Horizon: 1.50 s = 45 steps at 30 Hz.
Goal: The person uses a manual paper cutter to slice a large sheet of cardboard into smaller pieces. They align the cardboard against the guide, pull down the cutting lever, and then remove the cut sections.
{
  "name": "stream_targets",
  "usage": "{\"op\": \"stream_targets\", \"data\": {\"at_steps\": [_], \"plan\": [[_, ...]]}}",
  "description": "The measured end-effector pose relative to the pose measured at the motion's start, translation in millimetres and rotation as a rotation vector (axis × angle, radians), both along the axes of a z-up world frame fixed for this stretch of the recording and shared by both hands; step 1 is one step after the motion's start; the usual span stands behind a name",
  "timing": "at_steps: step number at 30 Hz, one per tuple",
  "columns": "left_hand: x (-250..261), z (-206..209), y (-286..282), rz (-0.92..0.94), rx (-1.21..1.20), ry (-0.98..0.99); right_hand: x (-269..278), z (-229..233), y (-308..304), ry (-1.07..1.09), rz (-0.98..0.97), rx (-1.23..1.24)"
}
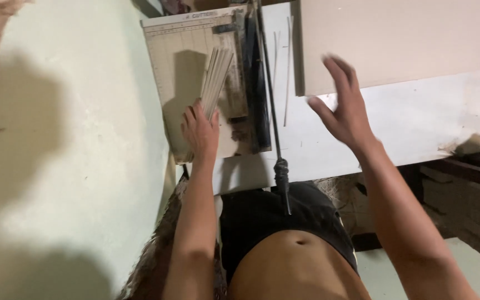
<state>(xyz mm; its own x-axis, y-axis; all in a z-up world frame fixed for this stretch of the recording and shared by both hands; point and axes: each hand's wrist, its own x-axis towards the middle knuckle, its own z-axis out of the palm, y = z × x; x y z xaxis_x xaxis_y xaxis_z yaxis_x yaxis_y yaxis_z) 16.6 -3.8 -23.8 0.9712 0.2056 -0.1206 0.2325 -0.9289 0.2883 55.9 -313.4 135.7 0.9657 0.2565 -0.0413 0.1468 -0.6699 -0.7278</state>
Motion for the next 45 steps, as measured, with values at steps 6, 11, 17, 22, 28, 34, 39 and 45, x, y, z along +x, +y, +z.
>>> {"op": "stream_targets", "data": {"at_steps": [6, 11, 17, 22, 28, 34, 39, 45], "plan": [[-2, -78, 6, 0.034, 0.238, 0.232, -91, -57, -59, 0.343, -0.239, -0.096], [-10, -88, 11, -0.073, 0.325, 0.008, -143, -77, -61, 0.604, -0.283, -0.143], [0, -64, 5, -0.108, 0.393, 0.013, -188, -82, -65, 0.554, -0.304, -0.108], [1, -19, -5, 0.042, 0.029, 0.289, -197, -55, -50, 0.610, -0.375, 0.069], [-24, 97, -86, -0.037, -0.449, -0.002, -102, 9, -10, 0.472, -0.261, 0.575], [-36, 158, -170, -0.046, -0.756, 0.164, -35, -46, -44, 0.582, -0.150, 0.901], [-37, 161, -198, 0.055, -0.701, 0.218, -4, -28, -67, 0.770, -0.120, 0.931], [-49, 176, -211, 0.253, -0.803, 0.407, 55, -37, -92, 0.999, -0.061, 0.908]]}}
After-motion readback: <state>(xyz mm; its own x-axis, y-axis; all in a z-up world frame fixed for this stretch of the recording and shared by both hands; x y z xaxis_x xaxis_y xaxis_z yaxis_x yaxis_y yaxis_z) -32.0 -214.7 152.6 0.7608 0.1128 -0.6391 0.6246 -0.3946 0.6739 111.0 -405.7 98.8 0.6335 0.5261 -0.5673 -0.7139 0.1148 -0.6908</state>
